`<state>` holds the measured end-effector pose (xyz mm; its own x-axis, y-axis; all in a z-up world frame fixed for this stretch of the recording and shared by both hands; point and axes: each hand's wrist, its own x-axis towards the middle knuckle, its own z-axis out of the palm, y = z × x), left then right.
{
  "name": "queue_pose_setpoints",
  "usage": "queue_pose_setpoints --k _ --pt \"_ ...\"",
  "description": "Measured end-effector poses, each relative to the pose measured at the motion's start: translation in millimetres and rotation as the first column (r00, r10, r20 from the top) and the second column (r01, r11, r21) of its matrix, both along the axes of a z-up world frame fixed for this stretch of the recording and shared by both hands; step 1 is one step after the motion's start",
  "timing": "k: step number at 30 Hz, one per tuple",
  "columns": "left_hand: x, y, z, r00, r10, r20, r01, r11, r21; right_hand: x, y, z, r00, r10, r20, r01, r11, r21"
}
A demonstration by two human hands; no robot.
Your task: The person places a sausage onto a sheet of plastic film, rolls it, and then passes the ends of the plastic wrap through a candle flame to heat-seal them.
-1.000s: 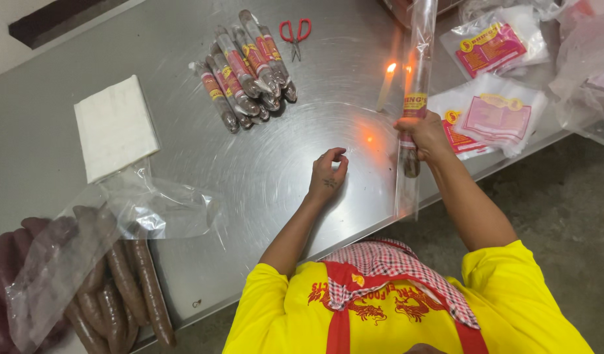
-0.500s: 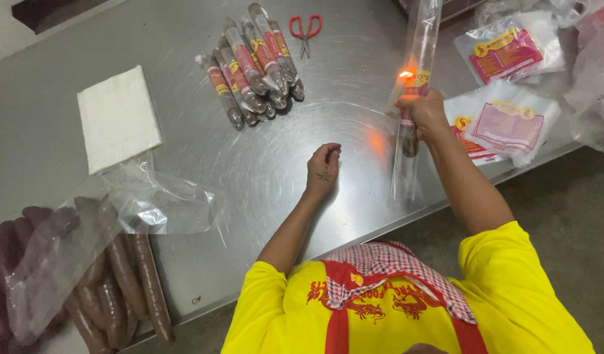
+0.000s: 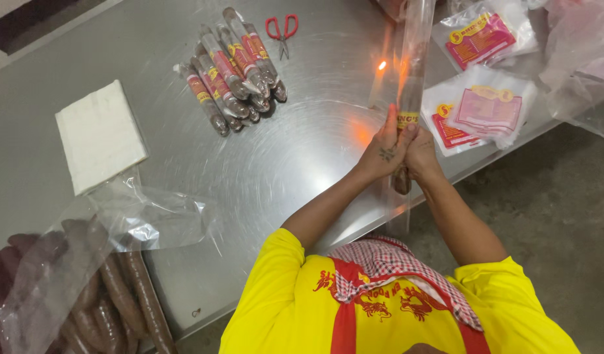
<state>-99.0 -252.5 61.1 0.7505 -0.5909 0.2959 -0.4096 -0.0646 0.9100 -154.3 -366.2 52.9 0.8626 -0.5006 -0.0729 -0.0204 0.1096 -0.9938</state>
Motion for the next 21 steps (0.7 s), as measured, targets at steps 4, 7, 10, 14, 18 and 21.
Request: queue_pose_setpoints --k 4,7,10,14,18,21 --pt "25.8 -2.4 -47.4 0.902 -0.112 -0.417 0.257 0.916 0.309 -10.6 -8.3 -4.3 0.991 0.014 -0.130 -0.007 0.999 0.054" --pt "13.6 19.0 -72.3 0.602 -0.024 -0.798 -0.016 0.999 -0.042 -9.8 -7.5 2.8 0.992 0.059 -0.115 -0.047 0.993 0.105" --pt "9.3 43.1 -63.8 0.793 0.057 -0.607 -0.129 0.989 -0.076 -1.1 0.4 18.3 0.981 0.060 -0.185 -0.042 0.994 0.099" --pt "7.7 67.1 -27.5 0.803 0.152 -0.576 -0.222 0.974 -0.053 20.4 7.2 28.6 0.971 0.088 -0.223 -0.071 0.994 0.084" --pt "20.6 79.0 -15.5 0.755 0.211 -0.620 -0.347 0.932 -0.105 54.6 -7.3 18.5 0.983 0.057 -0.173 -0.071 0.995 -0.075" --pt "35.5 77.6 -26.5 0.752 0.148 -0.642 -0.408 0.870 -0.277 75.4 -17.9 15.1 0.993 0.087 -0.083 -0.097 0.987 -0.129"
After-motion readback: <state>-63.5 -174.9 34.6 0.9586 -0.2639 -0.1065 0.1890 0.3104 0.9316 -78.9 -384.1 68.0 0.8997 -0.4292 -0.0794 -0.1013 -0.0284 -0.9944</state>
